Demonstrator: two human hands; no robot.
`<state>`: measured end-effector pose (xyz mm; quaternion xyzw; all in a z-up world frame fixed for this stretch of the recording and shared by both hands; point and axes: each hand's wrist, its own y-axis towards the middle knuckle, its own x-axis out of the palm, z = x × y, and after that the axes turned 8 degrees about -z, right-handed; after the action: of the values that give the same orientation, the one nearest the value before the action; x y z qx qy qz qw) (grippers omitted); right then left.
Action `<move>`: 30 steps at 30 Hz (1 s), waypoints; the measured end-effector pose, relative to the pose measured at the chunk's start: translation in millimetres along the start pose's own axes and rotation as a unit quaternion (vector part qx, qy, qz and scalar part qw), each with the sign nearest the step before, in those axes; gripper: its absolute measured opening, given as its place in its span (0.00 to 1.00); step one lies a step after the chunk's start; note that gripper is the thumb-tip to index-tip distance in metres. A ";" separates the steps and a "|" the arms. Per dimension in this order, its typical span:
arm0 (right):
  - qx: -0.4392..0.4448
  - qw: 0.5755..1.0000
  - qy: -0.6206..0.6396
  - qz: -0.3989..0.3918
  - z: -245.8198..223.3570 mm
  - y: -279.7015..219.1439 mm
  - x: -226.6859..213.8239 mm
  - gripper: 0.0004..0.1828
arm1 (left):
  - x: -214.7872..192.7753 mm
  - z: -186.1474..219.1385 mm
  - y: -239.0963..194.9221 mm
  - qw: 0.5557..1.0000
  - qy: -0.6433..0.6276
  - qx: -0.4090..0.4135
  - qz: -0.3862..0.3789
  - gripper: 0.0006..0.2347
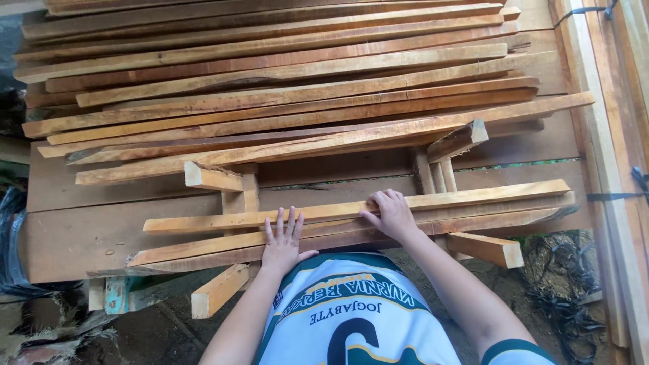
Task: The person arranges long wooden planks on a wooden workbench. They pick up individual planks from a pile and place them horizontally across two wooden supports, stacking them one by one to form a neat pile.
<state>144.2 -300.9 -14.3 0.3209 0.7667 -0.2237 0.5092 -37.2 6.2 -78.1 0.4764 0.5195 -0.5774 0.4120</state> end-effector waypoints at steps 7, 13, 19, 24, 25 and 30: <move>-0.042 0.996 -0.060 -0.040 -3.7 5.0 5.7 0.20 | -1.0 2.4 -3.3 1.000 0.001 -0.014 -0.014 0.56; 0.062 0.981 0.053 -0.174 -14.5 15.2 -10.6 0.24 | -24.1 3.6 1.0 0.991 -0.063 -0.028 -0.111 0.56; 0.121 0.945 0.049 -0.299 -28.3 30.8 -27.1 0.29 | -44.2 7.2 17.1 0.987 -0.045 -0.060 -0.143 0.56; 0.140 0.929 0.036 -0.342 -26.8 36.2 -20.5 0.32 | -45.5 11.8 18.4 0.987 -0.034 -0.068 -0.143 0.58; 0.144 0.924 0.040 -0.351 -24.7 35.8 -18.0 0.33 | -47.4 12.4 18.0 0.986 -0.032 -0.071 -0.148 0.58; 0.118 0.929 0.010 -0.352 -21.5 41.5 -15.4 0.35 | -38.1 27.1 11.2 0.985 0.000 -0.090 -0.146 0.59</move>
<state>164.6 -261.7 7.5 0.0904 0.8038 -0.4736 0.3485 -21.8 -22.7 -43.0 0.3568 0.6333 -0.5822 0.3643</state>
